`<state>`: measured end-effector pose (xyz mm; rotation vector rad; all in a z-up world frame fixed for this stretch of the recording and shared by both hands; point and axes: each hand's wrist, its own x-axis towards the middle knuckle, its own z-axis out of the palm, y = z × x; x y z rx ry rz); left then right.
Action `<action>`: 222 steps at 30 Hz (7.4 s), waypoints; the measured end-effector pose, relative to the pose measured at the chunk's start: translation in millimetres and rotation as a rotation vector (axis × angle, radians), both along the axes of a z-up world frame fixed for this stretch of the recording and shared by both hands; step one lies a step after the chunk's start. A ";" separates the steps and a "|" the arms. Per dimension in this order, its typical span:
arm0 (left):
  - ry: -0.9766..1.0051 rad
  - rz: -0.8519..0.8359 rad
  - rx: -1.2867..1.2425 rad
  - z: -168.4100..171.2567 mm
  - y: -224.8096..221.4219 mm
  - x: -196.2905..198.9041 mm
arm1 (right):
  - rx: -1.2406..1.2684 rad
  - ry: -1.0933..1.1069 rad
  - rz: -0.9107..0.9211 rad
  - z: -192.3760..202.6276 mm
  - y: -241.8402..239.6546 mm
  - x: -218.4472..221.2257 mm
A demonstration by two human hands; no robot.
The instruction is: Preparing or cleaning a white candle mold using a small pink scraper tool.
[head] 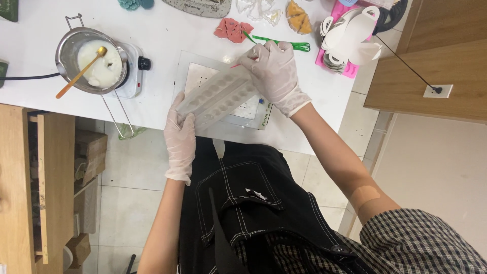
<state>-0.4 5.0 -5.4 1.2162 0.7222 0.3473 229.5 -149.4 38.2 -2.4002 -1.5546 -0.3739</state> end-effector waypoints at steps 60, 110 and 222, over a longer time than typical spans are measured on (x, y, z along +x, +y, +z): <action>0.014 -0.156 0.007 -50.8 30.0 10.3 | -0.172 -0.066 0.349 -7.9 71.0 -28.5; 0.005 -0.204 0.136 -20.5 11.4 14.4 | 0.172 0.712 -0.505 -10.2 -27.3 -1.5; -0.436 -0.449 -0.603 -48.5 48.4 40.3 | 0.339 0.242 -0.376 -23.3 65.2 -157.6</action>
